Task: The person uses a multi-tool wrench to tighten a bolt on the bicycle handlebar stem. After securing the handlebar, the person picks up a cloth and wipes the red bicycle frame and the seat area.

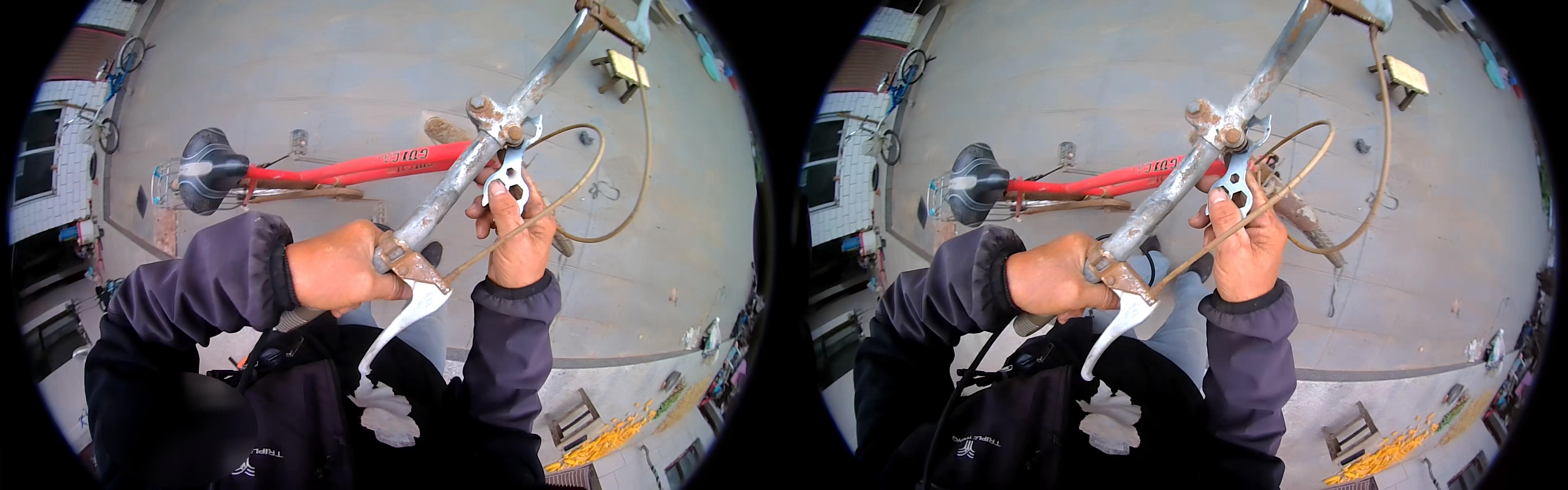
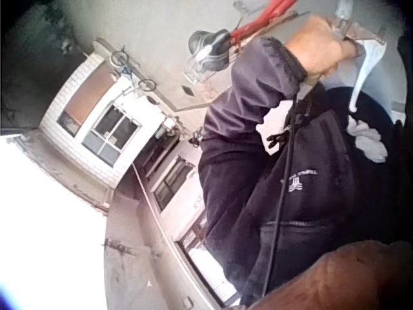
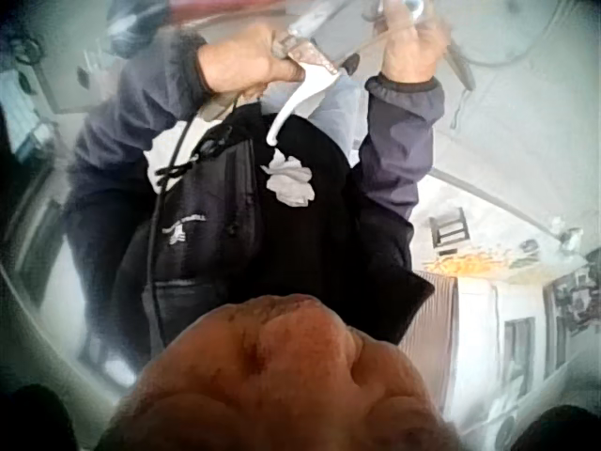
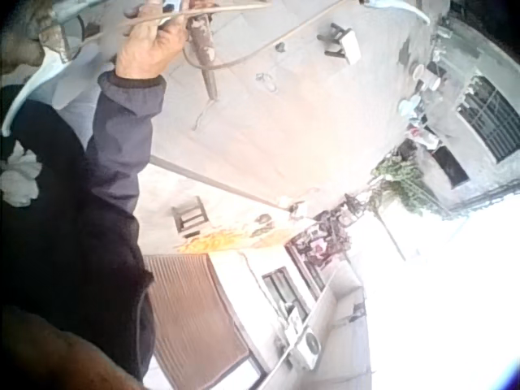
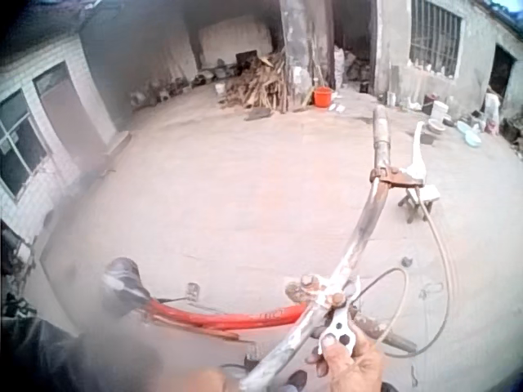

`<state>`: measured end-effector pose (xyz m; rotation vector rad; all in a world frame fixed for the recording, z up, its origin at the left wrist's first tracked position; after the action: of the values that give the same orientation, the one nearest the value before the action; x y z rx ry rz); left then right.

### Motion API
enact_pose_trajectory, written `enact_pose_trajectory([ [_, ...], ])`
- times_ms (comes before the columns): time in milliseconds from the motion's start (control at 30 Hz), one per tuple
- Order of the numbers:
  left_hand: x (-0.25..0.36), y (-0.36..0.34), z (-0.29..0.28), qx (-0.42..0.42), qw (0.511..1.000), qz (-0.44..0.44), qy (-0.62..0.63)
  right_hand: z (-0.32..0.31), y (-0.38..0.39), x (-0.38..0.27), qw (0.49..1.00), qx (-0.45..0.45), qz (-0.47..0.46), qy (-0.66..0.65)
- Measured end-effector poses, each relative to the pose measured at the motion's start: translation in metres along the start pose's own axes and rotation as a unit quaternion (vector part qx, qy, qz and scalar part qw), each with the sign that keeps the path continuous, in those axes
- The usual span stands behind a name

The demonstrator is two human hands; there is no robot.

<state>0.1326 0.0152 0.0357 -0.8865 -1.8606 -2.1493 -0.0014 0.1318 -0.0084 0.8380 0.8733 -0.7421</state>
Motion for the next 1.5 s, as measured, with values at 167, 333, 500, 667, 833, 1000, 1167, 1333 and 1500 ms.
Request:
enact_pose_trajectory([
  [167, -0.007, -0.009, 0.001, -0.019, 0.999, 0.042, 0.007, -0.010, 0.002, 0.004, 1.000, 0.015, 0.005, -0.006],
  [333, -0.005, -0.002, 0.004, 0.012, 0.998, 0.065, -0.002, -0.012, 0.003, 0.002, 1.000, 0.005, 0.011, -0.022],
  [500, -0.016, 0.017, 0.005, 0.113, 0.987, 0.091, -0.064, -0.021, -0.002, 0.003, 0.999, -0.018, 0.000, -0.047],
  [667, 0.000, 0.019, 0.007, 0.163, 0.982, 0.062, -0.073, -0.018, -0.001, 0.007, 0.998, -0.048, 0.021, -0.036],
  [833, 0.010, 0.007, 0.000, 0.299, 0.945, 0.047, -0.127, -0.013, -0.002, 0.007, 0.996, -0.066, 0.021, -0.049],
  [1000, 0.043, 0.015, 0.006, 0.392, 0.870, 0.151, -0.257, -0.017, -0.004, 0.008, 0.996, -0.074, 0.038, -0.025],
  [1167, 0.056, 0.006, 0.015, 0.396, 0.823, 0.156, -0.377, -0.020, -0.005, 0.008, 0.996, -0.066, 0.032, -0.048],
  [1333, 0.057, 0.003, 0.016, 0.404, 0.779, 0.146, -0.456, -0.018, -0.003, 0.007, 0.996, -0.063, 0.044, -0.054],
  [1500, 0.056, -0.004, 0.012, 0.406, 0.783, 0.153, -0.446, -0.021, -0.007, 0.011, 0.996, -0.075, 0.038, -0.033],
])
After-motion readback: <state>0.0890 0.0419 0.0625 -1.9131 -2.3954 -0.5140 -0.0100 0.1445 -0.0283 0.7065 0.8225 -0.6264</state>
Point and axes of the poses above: each hand's wrist, its own y-axis away from the middle knuckle, its own z-axis out of the palm, x = y × z, the point moved 6 cm from there along -y, towards the middle knuckle, and after that the axes turned 8 degrees about -y, right-handed, at the moved point
